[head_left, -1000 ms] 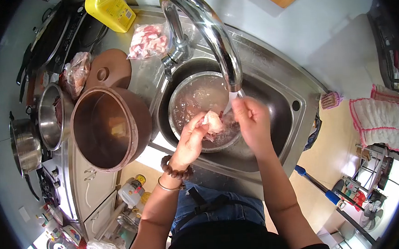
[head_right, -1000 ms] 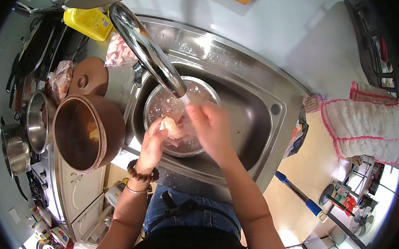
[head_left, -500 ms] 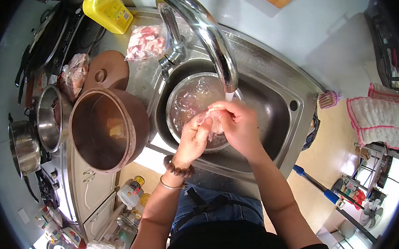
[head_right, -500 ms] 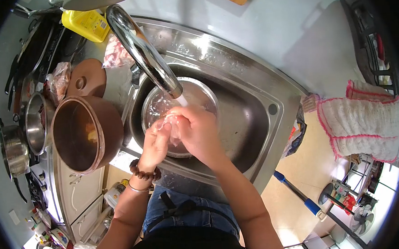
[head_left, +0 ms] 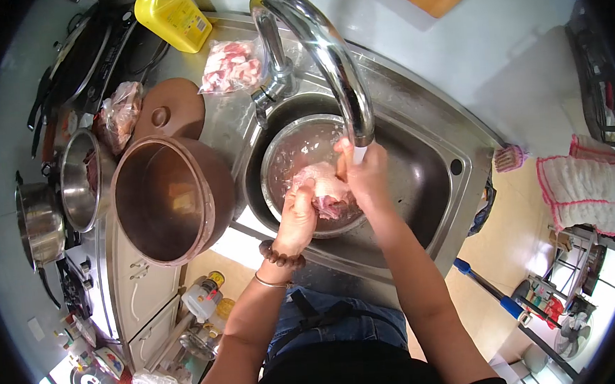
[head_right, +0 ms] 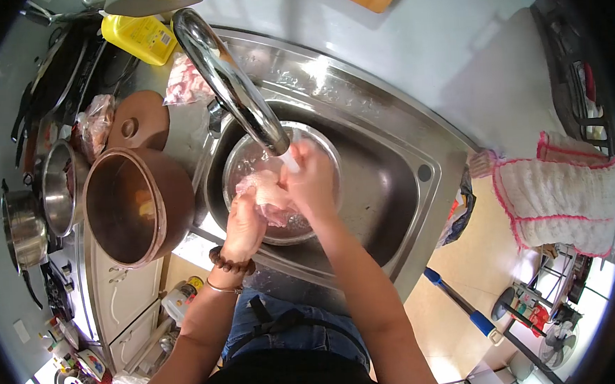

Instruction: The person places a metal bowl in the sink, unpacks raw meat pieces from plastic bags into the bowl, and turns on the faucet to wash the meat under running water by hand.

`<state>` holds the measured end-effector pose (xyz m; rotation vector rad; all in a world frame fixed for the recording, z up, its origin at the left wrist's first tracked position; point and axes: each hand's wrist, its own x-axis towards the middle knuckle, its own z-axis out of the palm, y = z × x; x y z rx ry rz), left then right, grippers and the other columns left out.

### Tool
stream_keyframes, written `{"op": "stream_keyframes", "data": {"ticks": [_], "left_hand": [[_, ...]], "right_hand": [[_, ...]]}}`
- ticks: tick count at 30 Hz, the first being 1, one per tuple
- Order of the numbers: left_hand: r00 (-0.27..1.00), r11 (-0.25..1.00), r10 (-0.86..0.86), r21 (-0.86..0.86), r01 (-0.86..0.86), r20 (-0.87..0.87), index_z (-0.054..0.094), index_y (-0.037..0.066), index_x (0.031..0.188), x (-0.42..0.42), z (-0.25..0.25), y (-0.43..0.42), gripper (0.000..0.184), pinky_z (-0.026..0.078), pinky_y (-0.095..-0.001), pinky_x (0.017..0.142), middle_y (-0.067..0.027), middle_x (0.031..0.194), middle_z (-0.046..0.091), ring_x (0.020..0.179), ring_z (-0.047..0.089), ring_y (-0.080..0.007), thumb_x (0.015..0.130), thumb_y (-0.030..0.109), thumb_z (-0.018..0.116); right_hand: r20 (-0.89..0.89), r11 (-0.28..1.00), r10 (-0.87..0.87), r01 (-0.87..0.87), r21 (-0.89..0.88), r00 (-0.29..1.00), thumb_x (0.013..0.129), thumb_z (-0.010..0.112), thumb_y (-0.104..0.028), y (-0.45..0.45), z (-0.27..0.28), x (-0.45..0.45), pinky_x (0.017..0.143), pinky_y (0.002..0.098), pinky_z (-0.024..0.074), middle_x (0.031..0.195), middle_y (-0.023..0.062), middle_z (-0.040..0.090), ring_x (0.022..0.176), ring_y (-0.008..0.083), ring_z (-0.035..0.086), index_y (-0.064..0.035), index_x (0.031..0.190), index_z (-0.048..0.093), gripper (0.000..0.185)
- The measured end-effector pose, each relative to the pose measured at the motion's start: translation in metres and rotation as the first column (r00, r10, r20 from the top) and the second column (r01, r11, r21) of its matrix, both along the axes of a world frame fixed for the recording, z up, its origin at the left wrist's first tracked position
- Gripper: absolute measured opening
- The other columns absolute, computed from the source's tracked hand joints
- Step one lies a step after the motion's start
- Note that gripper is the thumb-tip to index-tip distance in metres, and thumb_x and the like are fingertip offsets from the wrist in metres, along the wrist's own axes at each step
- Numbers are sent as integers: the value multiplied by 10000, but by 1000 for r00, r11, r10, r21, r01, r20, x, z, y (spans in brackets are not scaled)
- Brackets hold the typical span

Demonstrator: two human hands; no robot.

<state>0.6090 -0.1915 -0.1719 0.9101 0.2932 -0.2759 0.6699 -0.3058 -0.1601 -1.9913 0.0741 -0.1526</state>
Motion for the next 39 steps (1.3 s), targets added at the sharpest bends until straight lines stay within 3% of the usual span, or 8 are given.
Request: {"op": "stream_keyframes", "data": {"ticks": [2,5,9,11,17,20,32,39], "left_hand": [[994,988,108,-104,-111,-33,480,-4,1136,0,5,1,394,478,-288,772,-91,994,594,865,589,-160,917,311,389],[997,968,33,-246,-49,-72,469,-10,1138,3,4,10,454,490,-342,699,-118,1047,569,888,577,-217,908,368,368],[993,941,55,-328,-86,-103,444,-21,1173,8,0,11,547,465,-335,728,-123,1068,564,892,575,-234,855,420,386],[990,923,96,-364,-126,-101,444,-17,1176,11,11,8,457,481,-311,698,-118,992,591,839,588,-194,902,332,334],[993,873,119,-474,-115,-21,425,-14,1198,14,9,11,499,471,-268,631,-69,891,576,705,538,-131,891,378,429],[987,931,147,-347,-113,72,419,-15,1199,14,8,10,472,481,-255,586,-53,871,579,710,556,-129,838,236,590],[982,942,188,-277,-189,-30,470,31,1119,18,15,4,300,504,-269,558,-56,866,604,719,603,-151,847,107,568],[996,966,88,-243,-87,-8,467,45,1094,16,16,-2,263,490,-251,513,-58,860,605,670,580,-122,859,119,560]], "right_hand": [[-504,966,100,38,257,858,886,507,-327,-14,1,1,551,276,473,601,63,595,605,154,606,0,819,607,348],[-642,909,149,152,389,752,901,484,-303,-22,10,-7,563,220,456,718,52,600,654,115,585,5,825,594,336],[-453,712,341,88,696,824,915,463,-301,-22,-14,-34,597,243,462,824,85,609,675,128,584,-4,971,560,318],[-367,343,490,212,915,791,916,464,-285,-19,1,-40,630,235,451,927,93,592,737,116,566,2,984,550,308],[-310,669,482,-116,734,820,838,555,-48,-29,11,-44,678,225,434,848,44,568,777,98,536,-3,923,554,96],[-292,676,425,-86,732,857,794,563,22,-26,27,-43,670,215,418,818,32,555,761,88,525,-3,895,550,105],[-412,601,341,141,787,845,866,540,-110,-21,29,-44,632,244,420,823,43,557,707,112,508,-9,973,556,147],[-303,639,342,16,769,889,860,561,-158,-15,17,-42,513,190,368,716,16,542,589,58,464,3,924,575,174]]}}
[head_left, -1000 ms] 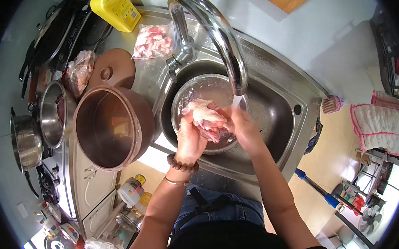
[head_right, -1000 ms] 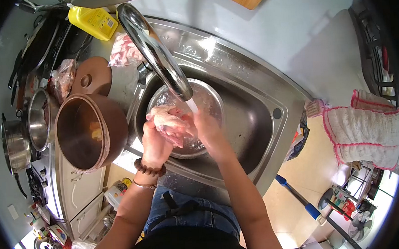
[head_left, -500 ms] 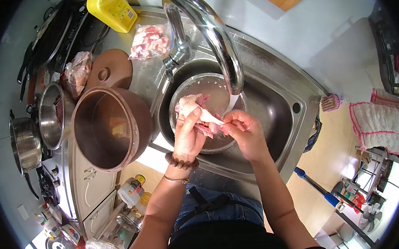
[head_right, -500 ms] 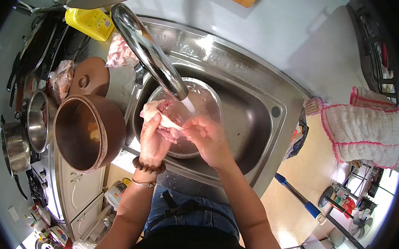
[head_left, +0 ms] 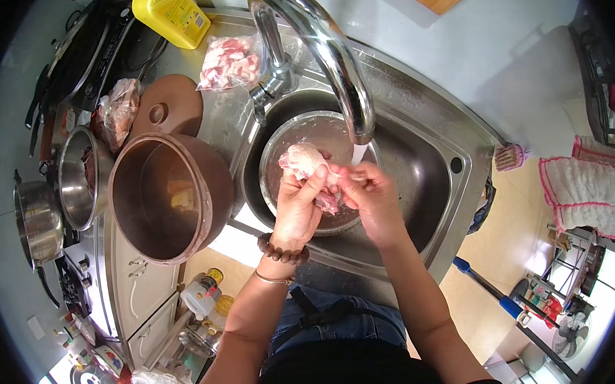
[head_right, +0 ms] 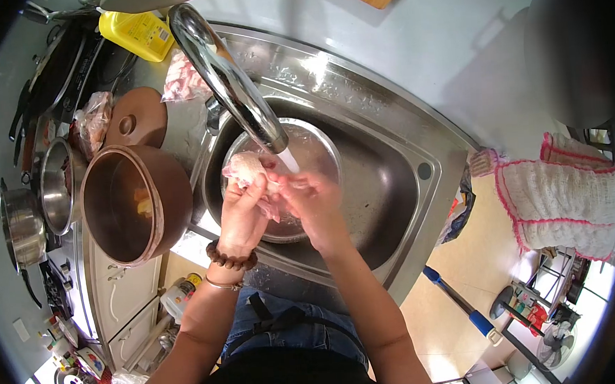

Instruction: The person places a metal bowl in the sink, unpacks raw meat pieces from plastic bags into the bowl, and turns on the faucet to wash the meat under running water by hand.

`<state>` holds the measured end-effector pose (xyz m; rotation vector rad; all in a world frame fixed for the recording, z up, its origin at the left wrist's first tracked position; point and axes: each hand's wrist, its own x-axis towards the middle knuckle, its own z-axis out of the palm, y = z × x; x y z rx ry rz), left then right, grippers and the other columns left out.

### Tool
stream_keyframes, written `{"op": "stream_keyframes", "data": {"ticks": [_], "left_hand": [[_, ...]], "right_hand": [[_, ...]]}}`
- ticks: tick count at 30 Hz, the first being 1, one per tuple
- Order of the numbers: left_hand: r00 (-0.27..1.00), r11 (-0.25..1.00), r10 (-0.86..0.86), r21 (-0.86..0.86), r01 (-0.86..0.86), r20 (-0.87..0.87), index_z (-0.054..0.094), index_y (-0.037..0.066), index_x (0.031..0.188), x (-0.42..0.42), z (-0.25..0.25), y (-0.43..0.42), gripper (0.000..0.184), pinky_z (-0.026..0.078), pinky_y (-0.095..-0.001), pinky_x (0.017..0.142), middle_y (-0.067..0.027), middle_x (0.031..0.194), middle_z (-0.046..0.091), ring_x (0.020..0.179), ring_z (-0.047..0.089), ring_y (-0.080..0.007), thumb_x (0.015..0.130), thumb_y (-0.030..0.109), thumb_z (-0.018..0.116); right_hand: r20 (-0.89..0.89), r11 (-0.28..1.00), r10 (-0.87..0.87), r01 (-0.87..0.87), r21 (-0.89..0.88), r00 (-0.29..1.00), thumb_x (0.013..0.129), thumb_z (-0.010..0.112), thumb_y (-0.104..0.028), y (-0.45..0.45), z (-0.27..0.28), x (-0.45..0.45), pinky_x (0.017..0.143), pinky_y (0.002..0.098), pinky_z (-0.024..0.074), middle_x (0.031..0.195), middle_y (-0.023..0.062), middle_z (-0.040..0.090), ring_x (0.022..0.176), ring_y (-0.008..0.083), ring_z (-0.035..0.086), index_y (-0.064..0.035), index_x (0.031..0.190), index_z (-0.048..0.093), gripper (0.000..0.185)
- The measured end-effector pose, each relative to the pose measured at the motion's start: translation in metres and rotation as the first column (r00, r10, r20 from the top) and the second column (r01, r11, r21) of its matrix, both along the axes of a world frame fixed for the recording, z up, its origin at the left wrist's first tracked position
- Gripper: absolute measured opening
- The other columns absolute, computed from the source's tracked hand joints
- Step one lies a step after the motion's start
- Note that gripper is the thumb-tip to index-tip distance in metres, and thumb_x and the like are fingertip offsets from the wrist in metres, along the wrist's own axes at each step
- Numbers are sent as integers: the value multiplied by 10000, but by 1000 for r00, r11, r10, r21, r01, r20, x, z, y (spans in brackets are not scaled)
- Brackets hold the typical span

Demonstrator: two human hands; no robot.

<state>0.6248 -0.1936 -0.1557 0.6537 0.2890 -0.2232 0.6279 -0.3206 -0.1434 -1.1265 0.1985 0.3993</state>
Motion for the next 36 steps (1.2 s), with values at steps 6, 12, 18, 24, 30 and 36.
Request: {"op": "stream_keyframes", "data": {"ticks": [6,12,18,24,30,36], "left_hand": [[984,982,171,-74,-174,-42,525,67,1039,5,-21,8,282,478,-245,638,-40,806,585,722,575,-133,913,307,449],[978,941,186,-270,-206,-97,493,106,1133,4,-23,13,326,480,-341,748,-105,1057,586,852,580,-211,928,340,394],[997,864,16,-501,-49,-70,409,116,1262,1,-20,7,389,319,-491,987,-137,1340,362,1194,388,-339,901,244,343],[987,830,-141,-552,73,-82,434,84,1238,7,-16,-8,447,324,-496,977,-130,1266,454,1198,374,-370,894,361,361],[985,891,-157,-440,110,-71,401,92,1249,0,-18,-2,438,463,-436,822,-115,1204,484,1056,508,-320,889,330,478],[797,20,-555,962,-274,239,563,0,998,-9,-52,4,232,498,-389,571,-178,721,612,570,600,-344,772,50,538]], "right_hand": [[42,979,21,-12,-204,999,915,474,-189,-16,12,1,446,187,320,639,30,531,506,68,432,6,854,574,227],[194,938,-198,244,-247,961,933,430,-226,-15,16,-4,550,201,407,784,48,591,608,78,497,-6,1007,576,273],[385,892,-120,270,-364,915,877,489,-118,-7,19,0,671,287,443,944,107,576,759,166,550,-8,981,578,176],[522,511,559,229,-829,644,741,623,-54,7,32,-25,850,380,417,1091,103,525,1018,294,497,-38,936,610,197],[587,545,513,290,-787,627,717,626,-38,0,33,-45,834,389,418,1077,113,524,981,297,512,-37,876,615,160],[533,556,341,290,-779,774,733,609,-29,-17,7,-49,781,365,438,975,119,574,879,298,555,-28,838,613,106]]}}
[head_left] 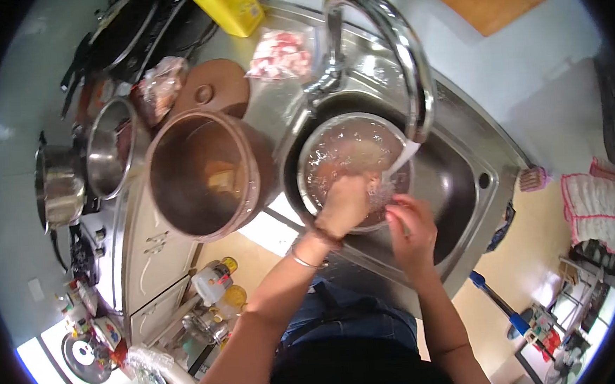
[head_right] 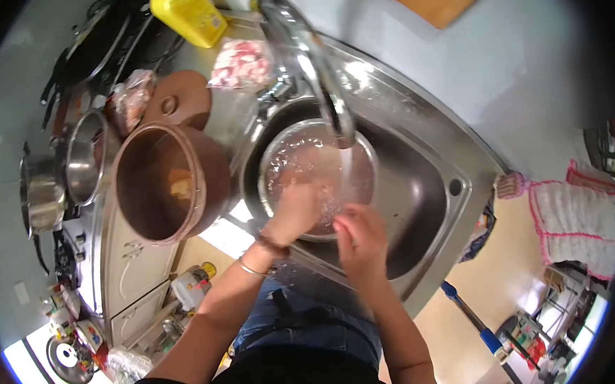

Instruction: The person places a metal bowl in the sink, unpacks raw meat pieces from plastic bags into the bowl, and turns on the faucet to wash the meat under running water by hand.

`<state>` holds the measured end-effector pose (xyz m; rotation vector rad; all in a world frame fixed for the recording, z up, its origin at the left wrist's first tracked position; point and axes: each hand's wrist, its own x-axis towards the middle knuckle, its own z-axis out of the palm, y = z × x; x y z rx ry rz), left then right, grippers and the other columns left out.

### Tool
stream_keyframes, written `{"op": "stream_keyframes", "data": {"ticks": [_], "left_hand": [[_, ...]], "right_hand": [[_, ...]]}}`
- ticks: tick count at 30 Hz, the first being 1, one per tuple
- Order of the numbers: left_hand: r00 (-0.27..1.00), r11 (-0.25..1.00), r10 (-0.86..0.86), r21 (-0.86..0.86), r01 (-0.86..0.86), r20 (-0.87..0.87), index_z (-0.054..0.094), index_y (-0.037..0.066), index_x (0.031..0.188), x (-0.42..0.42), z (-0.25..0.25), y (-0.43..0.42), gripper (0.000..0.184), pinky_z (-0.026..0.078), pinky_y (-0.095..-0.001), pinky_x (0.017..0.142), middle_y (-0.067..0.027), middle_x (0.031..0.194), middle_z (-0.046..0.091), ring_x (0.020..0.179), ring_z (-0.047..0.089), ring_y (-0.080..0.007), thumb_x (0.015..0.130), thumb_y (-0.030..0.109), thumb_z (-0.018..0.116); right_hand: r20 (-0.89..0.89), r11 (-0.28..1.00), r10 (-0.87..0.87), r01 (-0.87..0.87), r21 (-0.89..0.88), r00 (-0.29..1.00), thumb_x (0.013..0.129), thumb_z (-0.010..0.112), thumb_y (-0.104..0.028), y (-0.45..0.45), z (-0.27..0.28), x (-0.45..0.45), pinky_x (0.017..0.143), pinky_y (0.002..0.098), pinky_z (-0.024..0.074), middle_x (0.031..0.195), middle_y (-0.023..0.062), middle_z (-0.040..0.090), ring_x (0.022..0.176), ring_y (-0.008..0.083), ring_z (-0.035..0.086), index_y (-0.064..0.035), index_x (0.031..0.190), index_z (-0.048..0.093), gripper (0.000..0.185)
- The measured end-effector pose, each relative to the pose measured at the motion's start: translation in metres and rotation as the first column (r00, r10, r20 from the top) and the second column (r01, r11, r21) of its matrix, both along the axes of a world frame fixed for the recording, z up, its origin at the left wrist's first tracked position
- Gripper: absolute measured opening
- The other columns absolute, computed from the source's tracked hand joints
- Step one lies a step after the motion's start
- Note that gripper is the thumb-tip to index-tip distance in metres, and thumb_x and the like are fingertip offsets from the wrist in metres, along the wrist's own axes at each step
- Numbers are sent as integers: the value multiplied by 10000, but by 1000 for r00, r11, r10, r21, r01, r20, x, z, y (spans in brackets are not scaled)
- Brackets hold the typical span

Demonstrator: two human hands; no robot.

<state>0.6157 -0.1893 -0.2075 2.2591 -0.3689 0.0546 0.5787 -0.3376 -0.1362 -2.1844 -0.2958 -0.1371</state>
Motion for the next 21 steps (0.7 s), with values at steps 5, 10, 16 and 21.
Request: {"op": "stream_keyframes", "data": {"ticks": [5,10,16,21], "left_hand": [[991,996,92,27,-90,-95,595,18,967,-20,94,21,212,478,-387,744,-177,914,617,851,597,-345,799,15,465],[844,865,500,80,-495,-191,562,19,1068,-27,176,83,232,448,-317,785,-152,980,595,937,574,-255,868,57,452],[838,767,546,406,-497,-6,487,10,1189,-17,148,151,393,448,-345,774,-162,1006,526,880,566,-278,802,38,548],[760,725,647,362,-586,-64,383,39,1290,-19,142,154,639,407,-360,873,-173,1142,462,1023,501,-301,715,47,661]], "right_hand": [[-88,993,-39,29,-115,995,743,593,-39,-15,-63,4,751,350,449,916,129,604,845,304,569,-29,831,623,94],[-86,982,-17,0,-188,996,766,549,-70,-3,-123,24,723,401,435,828,155,595,794,333,556,-37,856,612,114],[-425,958,11,-132,-255,905,754,566,-89,40,-147,51,778,423,424,922,154,581,878,336,542,-31,881,598,143],[-505,858,205,-403,-319,838,756,605,-161,73,-155,52,925,416,374,1174,164,496,1113,332,451,-93,1225,428,507]]}}
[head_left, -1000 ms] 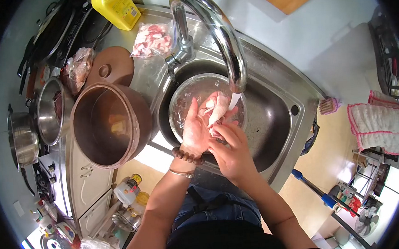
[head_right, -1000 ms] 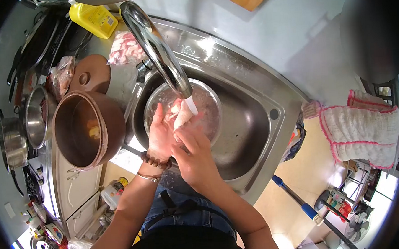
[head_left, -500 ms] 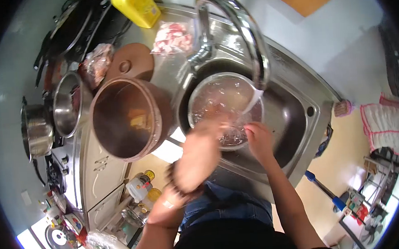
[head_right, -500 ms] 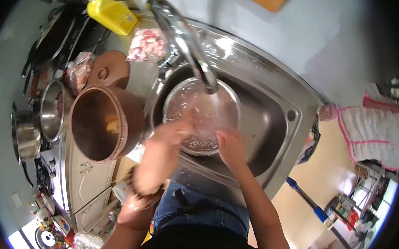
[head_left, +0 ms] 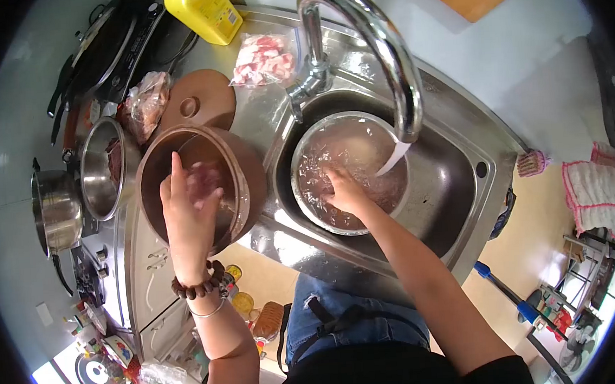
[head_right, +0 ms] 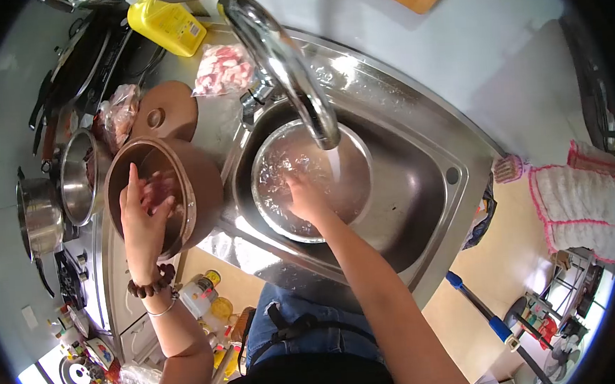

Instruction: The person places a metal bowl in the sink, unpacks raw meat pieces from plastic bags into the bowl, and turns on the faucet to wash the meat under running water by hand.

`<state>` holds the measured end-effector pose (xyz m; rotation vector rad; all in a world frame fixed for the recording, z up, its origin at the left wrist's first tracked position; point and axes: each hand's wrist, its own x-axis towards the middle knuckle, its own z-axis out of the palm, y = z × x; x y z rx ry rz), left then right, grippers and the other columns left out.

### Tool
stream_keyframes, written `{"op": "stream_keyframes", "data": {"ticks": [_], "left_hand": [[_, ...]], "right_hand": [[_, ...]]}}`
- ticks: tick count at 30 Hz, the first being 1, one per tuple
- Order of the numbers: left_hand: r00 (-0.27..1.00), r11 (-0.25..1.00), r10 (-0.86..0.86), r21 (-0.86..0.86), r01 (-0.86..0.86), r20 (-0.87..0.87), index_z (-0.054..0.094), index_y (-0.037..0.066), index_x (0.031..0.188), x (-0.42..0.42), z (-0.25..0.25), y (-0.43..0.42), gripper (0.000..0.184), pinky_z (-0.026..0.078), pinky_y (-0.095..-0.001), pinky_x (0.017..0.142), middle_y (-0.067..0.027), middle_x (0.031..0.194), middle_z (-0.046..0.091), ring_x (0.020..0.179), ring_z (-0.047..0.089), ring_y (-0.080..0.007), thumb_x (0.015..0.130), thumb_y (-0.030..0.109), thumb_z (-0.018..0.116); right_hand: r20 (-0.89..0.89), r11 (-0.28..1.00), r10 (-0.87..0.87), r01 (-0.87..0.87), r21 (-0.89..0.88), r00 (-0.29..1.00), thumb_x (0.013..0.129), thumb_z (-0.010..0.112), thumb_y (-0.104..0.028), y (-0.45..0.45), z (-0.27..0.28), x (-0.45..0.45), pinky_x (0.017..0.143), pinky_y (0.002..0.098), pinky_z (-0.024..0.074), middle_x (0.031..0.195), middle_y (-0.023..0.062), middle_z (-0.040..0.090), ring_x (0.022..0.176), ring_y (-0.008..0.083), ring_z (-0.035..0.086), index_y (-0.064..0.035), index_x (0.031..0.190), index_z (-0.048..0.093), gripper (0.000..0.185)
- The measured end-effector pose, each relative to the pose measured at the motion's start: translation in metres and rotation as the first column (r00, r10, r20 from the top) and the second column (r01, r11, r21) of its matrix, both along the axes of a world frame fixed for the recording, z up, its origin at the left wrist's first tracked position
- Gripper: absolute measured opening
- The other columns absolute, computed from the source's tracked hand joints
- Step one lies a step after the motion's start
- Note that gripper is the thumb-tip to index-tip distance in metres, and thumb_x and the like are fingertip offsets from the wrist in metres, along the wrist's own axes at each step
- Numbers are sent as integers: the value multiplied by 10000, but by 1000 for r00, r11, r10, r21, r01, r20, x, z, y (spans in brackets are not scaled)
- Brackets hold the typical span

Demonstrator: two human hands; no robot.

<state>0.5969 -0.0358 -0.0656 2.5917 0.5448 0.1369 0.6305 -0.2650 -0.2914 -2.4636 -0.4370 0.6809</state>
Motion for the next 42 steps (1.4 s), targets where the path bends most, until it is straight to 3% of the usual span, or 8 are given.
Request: {"op": "stream_keyframes", "data": {"ticks": [7,9,13,19,21,26,33,42], "left_hand": [[934,988,-137,-18,151,329,567,11,1056,-31,42,-54,345,411,-389,862,-150,1034,579,995,532,-310,717,17,629],[913,927,-344,-77,368,218,581,22,1023,-50,49,-80,303,458,-358,793,-130,1029,591,917,573,-283,727,46,643],[720,608,-659,-410,680,217,600,7,992,-68,18,-116,279,498,-340,742,-118,990,587,886,594,-262,726,60,663],[766,599,-617,-524,606,181,602,5,980,-75,-11,-118,234,492,-335,713,-124,942,590,847,588,-269,749,39,629],[803,608,-554,-552,570,220,582,-8,976,-71,-24,-111,212,486,-346,697,-122,895,578,812,581,-287,772,48,585],[955,622,-280,-740,257,96,487,35,1172,-58,-85,-99,370,444,-324,813,-151,1119,518,997,528,-253,835,167,565],[972,-365,-234,-925,-103,-16,101,67,1392,3,-128,-116,708,334,-394,968,-114,1327,361,1184,405,-215,896,522,319],[982,-655,-149,-733,-183,-113,410,57,1231,23,-121,-140,381,397,-354,905,-95,1130,532,1036,514,-222,907,257,432]], "right_hand": [[121,979,4,21,-203,993,790,578,-156,19,-29,-12,977,509,303,1389,222,181,1227,431,274,-218,1339,291,622],[8,735,-676,672,94,737,798,555,-133,34,-15,4,978,487,319,1374,202,204,1229,428,256,-255,1301,355,555],[271,961,-125,185,-206,954,795,551,-131,33,-91,7,964,472,343,1377,166,213,1233,385,260,-226,1258,426,489],[-377,870,-374,461,174,847,704,644,-125,26,-145,-14,759,373,482,1030,97,598,930,268,569,-104,1106,542,415],[-215,997,-57,68,46,975,675,661,-106,19,-42,-3,624,300,493,799,62,633,736,218,614,-60,971,556,317],[-866,429,-35,790,438,499,768,572,-168,-20,36,2,616,339,510,869,57,612,730,171,605,-74,982,566,233],[-884,340,-52,840,422,465,897,430,-216,-42,121,-9,696,402,531,958,55,573,847,188,592,-72,1135,473,282],[-706,332,-187,720,609,683,751,445,82,-45,163,-21,811,366,513,1270,121,359,1096,245,467,-44,1353,230,652]]}}
